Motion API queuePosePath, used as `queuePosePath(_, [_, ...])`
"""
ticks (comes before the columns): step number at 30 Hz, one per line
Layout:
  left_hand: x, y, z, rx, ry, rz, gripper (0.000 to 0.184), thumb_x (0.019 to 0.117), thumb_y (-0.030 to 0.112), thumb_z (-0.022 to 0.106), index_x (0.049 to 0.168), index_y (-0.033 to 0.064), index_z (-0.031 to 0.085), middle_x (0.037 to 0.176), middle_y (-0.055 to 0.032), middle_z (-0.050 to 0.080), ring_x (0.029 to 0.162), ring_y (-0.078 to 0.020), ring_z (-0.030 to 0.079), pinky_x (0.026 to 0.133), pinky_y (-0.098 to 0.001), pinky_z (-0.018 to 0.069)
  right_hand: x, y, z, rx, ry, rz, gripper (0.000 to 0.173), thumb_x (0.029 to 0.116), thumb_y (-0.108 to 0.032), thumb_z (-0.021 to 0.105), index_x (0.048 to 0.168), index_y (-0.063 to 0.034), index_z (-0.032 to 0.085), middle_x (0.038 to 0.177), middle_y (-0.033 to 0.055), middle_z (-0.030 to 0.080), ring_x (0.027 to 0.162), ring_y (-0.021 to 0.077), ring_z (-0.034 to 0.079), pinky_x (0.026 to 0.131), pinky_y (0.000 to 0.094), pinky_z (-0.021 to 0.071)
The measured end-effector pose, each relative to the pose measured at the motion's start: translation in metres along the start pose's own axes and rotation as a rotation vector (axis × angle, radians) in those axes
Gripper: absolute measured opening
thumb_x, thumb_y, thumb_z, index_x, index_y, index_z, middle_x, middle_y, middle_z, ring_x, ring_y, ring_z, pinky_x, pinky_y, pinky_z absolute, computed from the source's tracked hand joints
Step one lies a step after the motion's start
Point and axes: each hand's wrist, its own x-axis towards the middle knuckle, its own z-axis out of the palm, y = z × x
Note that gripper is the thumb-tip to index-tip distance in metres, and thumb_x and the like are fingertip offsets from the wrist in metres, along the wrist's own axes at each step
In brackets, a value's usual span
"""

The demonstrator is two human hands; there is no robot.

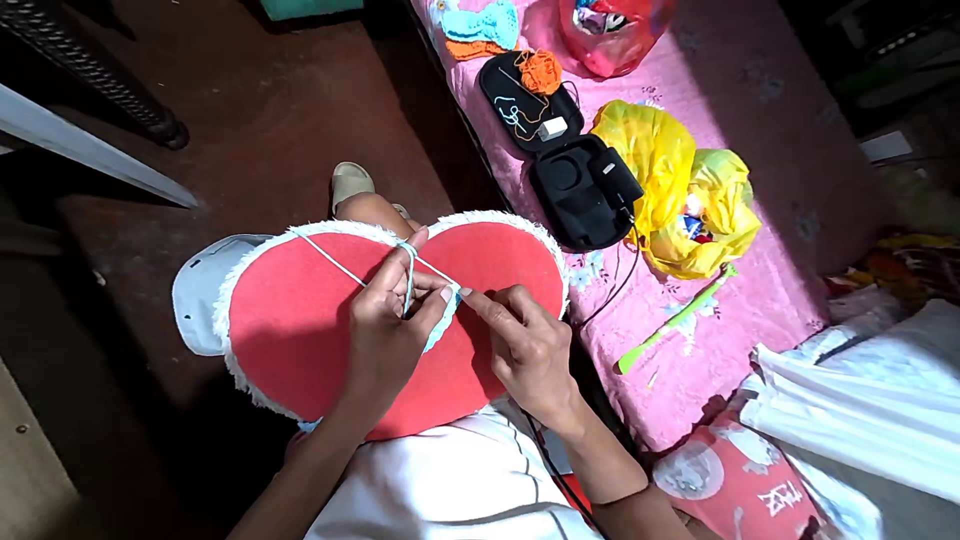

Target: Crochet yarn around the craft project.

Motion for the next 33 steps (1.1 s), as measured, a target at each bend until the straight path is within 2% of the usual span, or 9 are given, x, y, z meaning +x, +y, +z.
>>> queuePosePath(2, [-0.001, 0.0, 0.0, 0.005, -0.012, -0.006, 0.068, 0.0831, -0.006, 0.07, 0.147, -0.0007, 0.048, 0.092, 0.0009, 0.076, 0.076, -0.0033, 0.071, 0.069, -0.0162, 0.0584, 0.0, 0.002, -0.002, 0.006, -0.008, 0.003, 0.034, 0.09, -0.001, 0.057, 0.111, -0.0134, 0.08, 0.084, 0.0084, 0.067, 0.067, 0.0154, 0.063, 0.054, 0.0261, 0.0499])
queuePosePath(6, [-0.002, -0.001, 0.0, 0.027, 0.017, -0.008, 0.065, 0.0826, -0.007, 0.069, 0.145, -0.0002, 0.051, 0.089, 0.0025, 0.076, 0.07, -0.0006, 0.067, 0.064, -0.0139, 0.0547, 0.003, 0.013, -0.008, 0.158, -0.096, 0.043, 0.033, 0.092, -0.003, 0.057, 0.113, -0.0149, 0.08, 0.084, 0.0068, 0.067, 0.067, 0.0131, 0.062, 0.055, 0.0278, 0.0508])
queuePosePath(10, [0.001, 0.001, -0.004, -0.058, -0.003, -0.096, 0.063, 0.0827, -0.01, 0.066, 0.143, 0.0013, 0.053, 0.086, 0.0025, 0.074, 0.07, -0.0024, 0.067, 0.065, -0.0155, 0.0559, 0.003, 0.03, -0.013, 0.464, -0.199, 0.149, 0.028, 0.0968, -0.007, 0.06, 0.116, -0.0141, 0.079, 0.087, 0.0019, 0.067, 0.074, 0.0051, 0.06, 0.067, 0.0226, 0.0515])
queuePosePath(13, [0.002, 0.001, -0.004, -0.087, -0.015, -0.123, 0.065, 0.0827, -0.01, 0.066, 0.145, 0.0029, 0.052, 0.085, 0.0021, 0.074, 0.069, -0.0027, 0.067, 0.064, -0.0151, 0.055, 0.004, 0.032, -0.013, 0.54, -0.206, 0.188, 0.026, 0.0961, -0.007, 0.061, 0.115, -0.0125, 0.079, 0.089, 0.0009, 0.068, 0.078, 0.0034, 0.061, 0.071, 0.0204, 0.0524])
queuePosePath(18, [0.001, 0.002, -0.002, -0.089, -0.002, -0.123, 0.068, 0.0815, -0.011, 0.068, 0.146, 0.0031, 0.05, 0.084, 0.0024, 0.074, 0.069, -0.0031, 0.067, 0.064, -0.0155, 0.0555, 0.002, 0.021, -0.01, 0.317, -0.159, 0.112, 0.032, 0.0948, -0.006, 0.058, 0.115, -0.0174, 0.079, 0.083, 0.003, 0.065, 0.067, 0.0086, 0.059, 0.059, 0.0267, 0.0495])
queuePosePath(24, [-0.002, 0.001, 0.001, -0.021, 0.003, -0.064, 0.066, 0.0834, -0.008, 0.068, 0.146, 0.0022, 0.05, 0.086, 0.0031, 0.075, 0.07, -0.0016, 0.067, 0.064, -0.0148, 0.0552, 0.0, 0.01, -0.007, 0.112, -0.096, 0.051, 0.036, 0.0902, -0.001, 0.057, 0.114, -0.016, 0.08, 0.083, 0.0071, 0.065, 0.064, 0.0136, 0.061, 0.052, 0.0277, 0.0486])
queuePosePath(28, [-0.007, -0.002, 0.006, 0.158, 0.026, 0.016, 0.063, 0.0871, 0.001, 0.067, 0.147, 0.0029, 0.049, 0.087, 0.0052, 0.074, 0.066, 0.0019, 0.064, 0.059, -0.0139, 0.0524, -0.002, -0.001, -0.006, -0.057, -0.065, 0.016, 0.037, 0.0873, -0.001, 0.059, 0.114, -0.0167, 0.08, 0.084, 0.0088, 0.067, 0.065, 0.0175, 0.063, 0.051, 0.0284, 0.0494])
queuePosePath(33, [-0.011, -0.004, 0.012, 0.233, 0.079, 0.045, 0.065, 0.0885, 0.007, 0.068, 0.15, 0.0039, 0.047, 0.085, 0.0072, 0.072, 0.062, 0.0043, 0.059, 0.057, -0.0128, 0.049, -0.005, -0.011, 0.0, -0.028, -0.038, 0.089, 0.038, 0.0876, 0.0, 0.058, 0.117, -0.0135, 0.079, 0.085, 0.0089, 0.065, 0.065, 0.0167, 0.062, 0.051, 0.0272, 0.05])
